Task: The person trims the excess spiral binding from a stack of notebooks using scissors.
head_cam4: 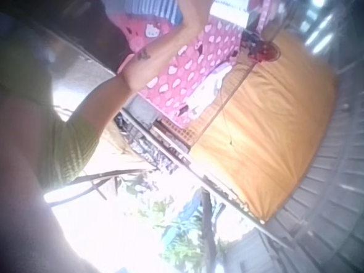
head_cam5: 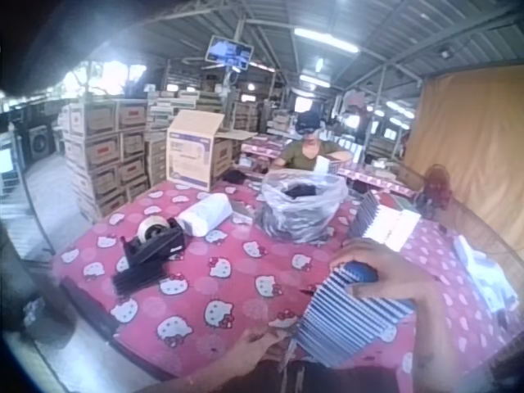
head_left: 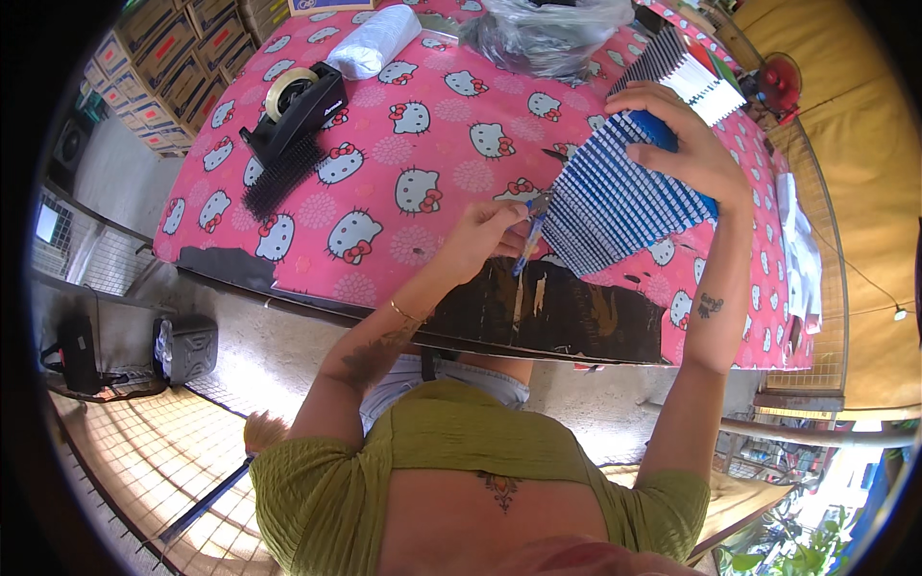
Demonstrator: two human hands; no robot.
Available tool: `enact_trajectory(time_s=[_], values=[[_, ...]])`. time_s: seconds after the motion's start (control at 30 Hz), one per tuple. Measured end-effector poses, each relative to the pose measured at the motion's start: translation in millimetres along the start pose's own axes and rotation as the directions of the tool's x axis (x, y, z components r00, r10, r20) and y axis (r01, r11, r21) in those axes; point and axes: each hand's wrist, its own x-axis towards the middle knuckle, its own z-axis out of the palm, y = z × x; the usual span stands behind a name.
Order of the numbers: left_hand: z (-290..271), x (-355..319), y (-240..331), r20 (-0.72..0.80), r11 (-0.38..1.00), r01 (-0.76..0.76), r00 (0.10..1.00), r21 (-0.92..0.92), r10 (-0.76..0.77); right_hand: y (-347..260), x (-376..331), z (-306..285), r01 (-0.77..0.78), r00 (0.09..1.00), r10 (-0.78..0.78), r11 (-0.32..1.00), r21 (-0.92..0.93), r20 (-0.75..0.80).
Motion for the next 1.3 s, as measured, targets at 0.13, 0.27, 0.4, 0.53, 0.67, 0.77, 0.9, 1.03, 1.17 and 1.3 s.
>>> enact_trajectory(time_s=[0.13,0.27,0.4,0.53,0.67,0.77,0.9,1.03,1.17,1.3], values=[[8,1,2,-0.014,0.993,0.055,0.998,-0.102,-0.057,2,-2,-1,-0.008,1.0,0.008,1.0,-0.01,-0.003],[6,6,-3,-0.103,0.984,-0.057,0.992,0.167,0.075,0,0,-1,0.007,1.0,-0.007,1.0,-0.003,0.001],[17,-4,3,0.027,0.528,-0.341,0.857,0.778,0.514,1,-2,-2,-0.003,1.0,0.003,1.0,-0.017,0.005],[7,-2,-1,-0.041,1.0,0.006,0.999,-0.009,-0.007,2,0,-1,0.003,1.0,-0.003,1.0,0.014,-0.007],[8,3,-2,-0.068,0.998,0.033,0.997,-0.055,-0.037,6,-1,-1,0.021,1.0,-0.021,0.999,0.024,-0.016],[10,5,1,-0.099,0.986,-0.065,0.992,0.153,0.081,5,-1,-3,0.028,0.999,-0.027,0.999,0.024,-0.017],[0,6,-4,0.01,0.814,-0.273,0.95,0.514,0.312,6,-1,-2,0.034,0.999,-0.034,0.999,0.026,-0.021],[0,4,-2,0.024,0.787,-0.276,0.949,0.551,0.315,6,-1,-1,0.023,0.999,-0.023,1.0,0.017,-0.025],[9,-5,5,-0.057,1.0,0.016,0.998,0.025,-0.015,8,-3,-2,0.017,1.0,-0.016,1.0,0.025,-0.021],[9,1,0,-0.055,0.998,0.037,0.998,-0.058,-0.041,7,-2,-1,0.02,0.999,-0.019,1.0,0.019,-0.027]])
